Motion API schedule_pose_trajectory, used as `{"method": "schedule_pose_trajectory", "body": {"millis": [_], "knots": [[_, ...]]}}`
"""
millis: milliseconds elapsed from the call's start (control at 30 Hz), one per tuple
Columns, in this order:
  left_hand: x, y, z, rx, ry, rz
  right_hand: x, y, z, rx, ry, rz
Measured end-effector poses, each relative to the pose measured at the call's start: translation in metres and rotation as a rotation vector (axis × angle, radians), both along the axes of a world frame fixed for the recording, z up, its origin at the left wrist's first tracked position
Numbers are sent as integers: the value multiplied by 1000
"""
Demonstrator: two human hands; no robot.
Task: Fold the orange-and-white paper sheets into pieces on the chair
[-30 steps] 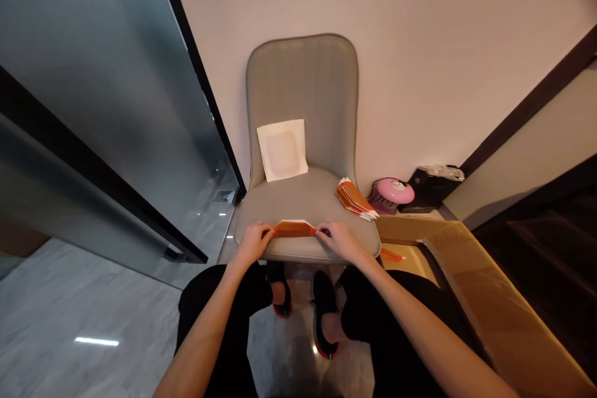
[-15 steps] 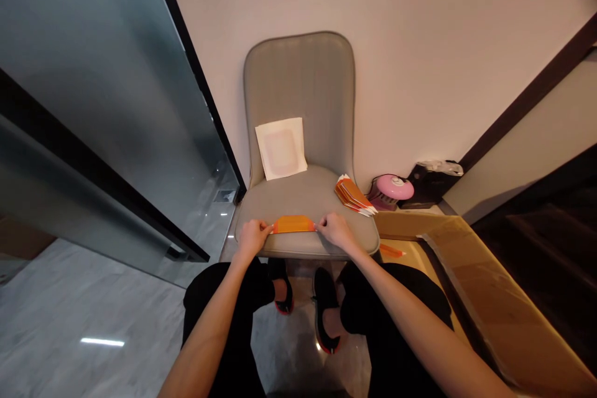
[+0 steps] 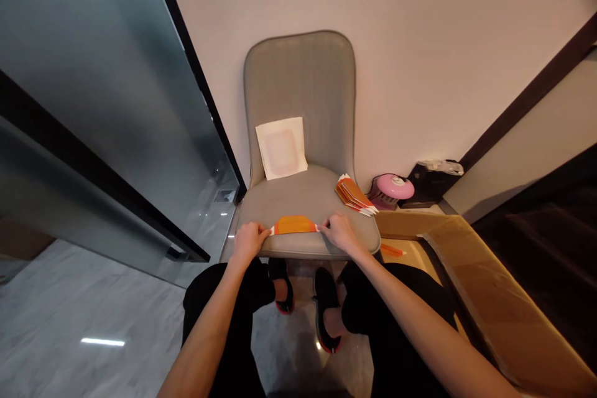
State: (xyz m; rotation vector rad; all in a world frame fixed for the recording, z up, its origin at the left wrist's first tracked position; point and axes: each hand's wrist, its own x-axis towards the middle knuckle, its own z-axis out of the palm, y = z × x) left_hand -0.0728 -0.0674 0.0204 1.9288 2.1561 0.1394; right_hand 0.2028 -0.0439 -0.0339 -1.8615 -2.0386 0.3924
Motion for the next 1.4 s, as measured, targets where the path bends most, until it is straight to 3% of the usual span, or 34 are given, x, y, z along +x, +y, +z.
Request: {"method": "schedule_pose_trajectory", "body": {"millis": [233,367,467,600,833,1400], "knots": [[-7,-1,0,29,-51,-7,0,-9,9,110,-85,73],[-9,0,-2,43,-105,-24,-10,-21,20,210,-202,194],[-5,-3,-4,102,-151,-112,-25,-26,23,216,-223,307],[5,-12,-5,214,-159,-258,-44,-29,14,213,-184,433],[17,-9,-16,308,-72,-395,-50,-28,-5,251,-59,434],[15,-10,-31,401,88,-507,-45,-13,-9,214,26,420]]}}
